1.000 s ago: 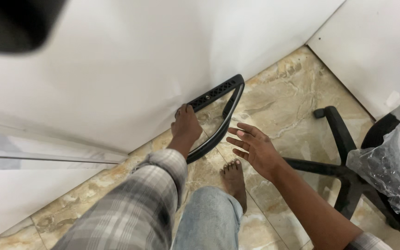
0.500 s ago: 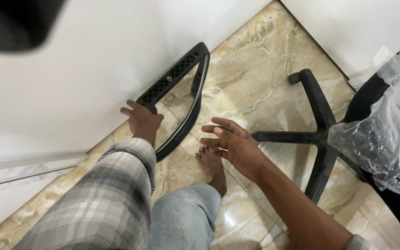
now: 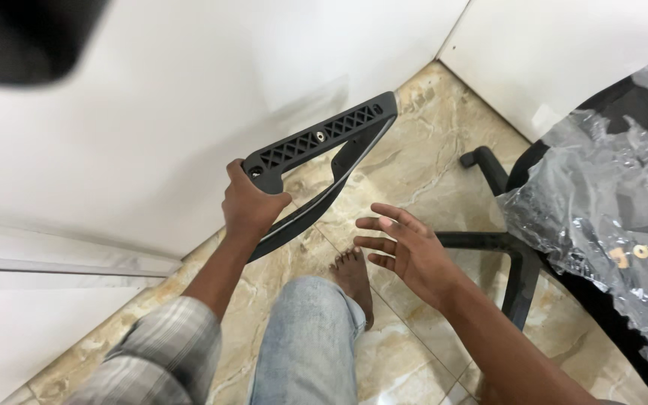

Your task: The person assembles a chair by attaching a black plastic frame to the chair base using a screwdriver. They insert screws and washers into the frame and tighten them to secure the part.

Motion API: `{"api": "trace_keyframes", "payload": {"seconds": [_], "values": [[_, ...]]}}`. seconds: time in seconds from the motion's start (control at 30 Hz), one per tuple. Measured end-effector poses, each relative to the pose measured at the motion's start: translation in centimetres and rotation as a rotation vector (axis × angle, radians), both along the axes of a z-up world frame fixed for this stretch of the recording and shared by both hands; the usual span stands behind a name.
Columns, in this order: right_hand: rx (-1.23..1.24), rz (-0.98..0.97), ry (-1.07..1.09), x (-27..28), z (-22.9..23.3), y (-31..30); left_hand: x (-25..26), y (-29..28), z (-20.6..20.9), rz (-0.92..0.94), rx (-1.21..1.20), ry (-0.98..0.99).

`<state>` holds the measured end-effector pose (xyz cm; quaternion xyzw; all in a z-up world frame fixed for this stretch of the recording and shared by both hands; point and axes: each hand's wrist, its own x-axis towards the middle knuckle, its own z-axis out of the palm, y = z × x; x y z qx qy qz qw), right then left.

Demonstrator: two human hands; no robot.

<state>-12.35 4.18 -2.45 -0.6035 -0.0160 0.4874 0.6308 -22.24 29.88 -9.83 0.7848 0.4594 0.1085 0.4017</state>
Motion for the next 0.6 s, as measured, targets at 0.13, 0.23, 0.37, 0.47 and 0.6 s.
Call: {"api": "trace_keyframes", "payload": {"seconds": [0.13, 0.23, 0.37, 0.47, 0.6], "values": [[0.08, -0.03, -0.056, -1.5, 4.5, -2.4, -2.5, 1.0, 9.4, -0.031, 0.063, -0.07], [0.103, -0.12, -0.133, -2.2, 8.4, -4.9, -4.7, 0.3, 16.3, -0.007, -0.037, -0.091], [0.016, -0.177, -0.316, -3.6, 13.3, -9.1, -7.5, -1.8, 23.9, -0.087, -0.009, -0.223], [-0.086, -0.221, -0.473, -5.4, 16.6, -11.9, -9.2, -3.7, 28.8, -0.178, 0.03, -0.3], [-0.161, -0.29, -0.71, -7.4, 20.4, -16.4, -11.4, -6.0, 34.8, -0.344, 0.054, -0.429]]}}
